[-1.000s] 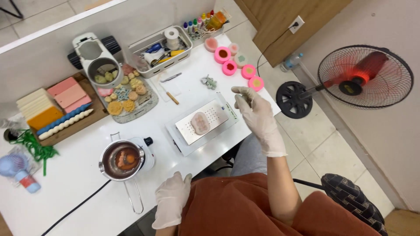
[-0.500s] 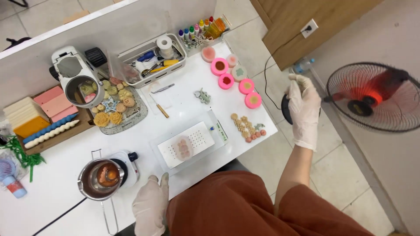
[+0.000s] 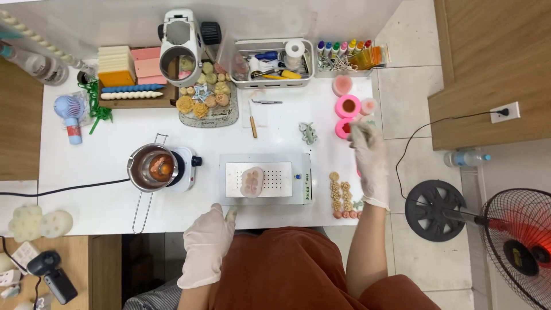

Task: The recorder uses carving tools to detail a small wax floral or decorative shape.

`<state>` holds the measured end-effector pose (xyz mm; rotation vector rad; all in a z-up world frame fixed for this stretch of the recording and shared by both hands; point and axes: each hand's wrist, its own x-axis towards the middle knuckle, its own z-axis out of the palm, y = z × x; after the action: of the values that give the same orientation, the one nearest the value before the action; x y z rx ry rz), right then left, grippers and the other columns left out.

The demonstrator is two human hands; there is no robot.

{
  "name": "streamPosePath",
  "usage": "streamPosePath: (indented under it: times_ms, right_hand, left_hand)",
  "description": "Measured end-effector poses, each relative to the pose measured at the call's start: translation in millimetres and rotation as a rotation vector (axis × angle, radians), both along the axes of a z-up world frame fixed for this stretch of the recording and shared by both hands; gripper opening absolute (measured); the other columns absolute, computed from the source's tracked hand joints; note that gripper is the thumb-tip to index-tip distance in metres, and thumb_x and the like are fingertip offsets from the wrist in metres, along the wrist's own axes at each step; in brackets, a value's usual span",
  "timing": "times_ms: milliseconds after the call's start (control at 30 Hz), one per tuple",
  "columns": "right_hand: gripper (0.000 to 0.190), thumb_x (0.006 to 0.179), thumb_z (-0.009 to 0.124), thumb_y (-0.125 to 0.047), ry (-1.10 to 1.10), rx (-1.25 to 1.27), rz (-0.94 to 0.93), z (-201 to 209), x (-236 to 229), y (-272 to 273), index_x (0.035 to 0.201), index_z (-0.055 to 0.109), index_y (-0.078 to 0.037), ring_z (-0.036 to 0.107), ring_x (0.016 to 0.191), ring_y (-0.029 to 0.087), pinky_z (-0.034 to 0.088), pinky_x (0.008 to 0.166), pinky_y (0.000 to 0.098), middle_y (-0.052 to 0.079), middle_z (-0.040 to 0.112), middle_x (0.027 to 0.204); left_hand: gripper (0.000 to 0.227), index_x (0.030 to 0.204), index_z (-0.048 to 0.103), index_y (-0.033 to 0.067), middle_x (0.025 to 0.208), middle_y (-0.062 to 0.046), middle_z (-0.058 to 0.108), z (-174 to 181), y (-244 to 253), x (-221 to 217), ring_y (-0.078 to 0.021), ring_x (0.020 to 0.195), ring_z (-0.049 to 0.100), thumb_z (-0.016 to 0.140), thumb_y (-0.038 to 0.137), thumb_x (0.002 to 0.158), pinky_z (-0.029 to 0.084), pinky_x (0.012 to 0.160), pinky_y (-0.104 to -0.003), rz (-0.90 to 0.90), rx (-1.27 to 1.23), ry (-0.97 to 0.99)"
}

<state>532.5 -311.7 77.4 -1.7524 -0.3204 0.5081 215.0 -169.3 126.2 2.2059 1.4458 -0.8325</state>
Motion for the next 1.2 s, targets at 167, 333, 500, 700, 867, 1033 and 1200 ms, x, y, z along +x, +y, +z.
streamPosePath:
  times_ms: [167,333,500,700,867,1033,1200]
  right_hand:
    - [0.029,0.094,0.067,-0.024,-0.03,-0.189,0.392,-90,-8,126,0.111,0.073,-0.002,0.068,0.081,0.016,0.054,0.075,0.0301,0.008,0.074,0.09]
    - [0.035,0.084,0.076,-0.026,-0.47,-0.412,0.62,-188,-32,241,0.108,0.072,-0.002,0.071,0.096,0.033,0.056,0.087,0.0417,0.021,0.074,0.102]
    - [0.036,0.091,0.067,-0.015,-0.675,-0.73,0.642,-269,-55,288,0.125,0.06,-0.006,0.07,0.107,0.039,0.056,0.088,0.0502,0.021,0.072,0.113]
    - [0.044,0.089,0.062,-0.006,-0.622,-0.888,0.654,-269,-55,273,0.132,0.054,-0.002,0.071,0.105,0.039,0.058,0.086,0.0482,0.023,0.072,0.113]
    - [0.046,0.087,0.061,-0.01,-0.579,-0.732,0.777,-185,-57,256,0.133,0.058,-0.011,0.068,0.103,0.041,0.054,0.092,0.0487,0.024,0.071,0.106]
    - [0.03,0.095,0.057,-0.015,-0.67,-0.429,0.749,-98,-47,181,0.122,0.069,-0.014,0.066,0.101,0.042,0.051,0.094,0.048,0.024,0.069,0.103]
    - [0.03,0.11,0.042,-0.017,-0.316,-0.078,0.239,10,-32,37,0.13,0.062,-0.009,0.067,0.096,0.019,0.055,0.092,0.0328,0.012,0.071,0.103]
  left_hand:
    - [0.057,0.122,0.062,0.0086,0.091,-0.016,0.076,11,-12,-23,-0.0344,0.093,0.074,0.042,0.058,0.101,0.058,0.084,-0.047,0.051,0.022,-0.046]
    - [0.059,0.137,0.058,0.0132,0.103,-0.016,0.076,20,-6,-63,-0.0331,0.101,0.073,0.044,0.057,0.099,0.056,0.092,-0.046,0.213,0.034,-0.006]
    - [0.064,0.151,0.046,0.0195,0.114,-0.015,0.076,41,0,-83,-0.0299,0.113,0.072,0.045,0.056,0.098,0.054,0.103,-0.04,0.455,-0.256,-0.092]
    - [0.063,0.146,0.051,0.0166,0.117,-0.014,0.074,-18,6,-121,-0.031,0.114,0.069,0.048,0.057,0.098,0.053,0.101,-0.042,0.356,-0.154,-0.122]
    - [0.062,0.148,0.049,0.0174,0.111,-0.014,0.077,12,37,-101,-0.0306,0.111,0.071,0.047,0.055,0.099,0.054,0.102,-0.041,0.274,-0.193,-0.085]
    - [0.06,0.143,0.05,0.0132,0.119,-0.015,0.071,4,42,-65,-0.033,0.109,0.069,0.051,0.052,0.098,0.052,0.099,-0.044,0.042,-0.152,-0.206]
    - [0.048,0.133,0.061,0.0142,0.096,-0.013,0.075,38,8,2,-0.0335,0.094,0.069,0.057,0.043,0.096,0.053,0.088,-0.045,-0.283,-0.434,-0.437]
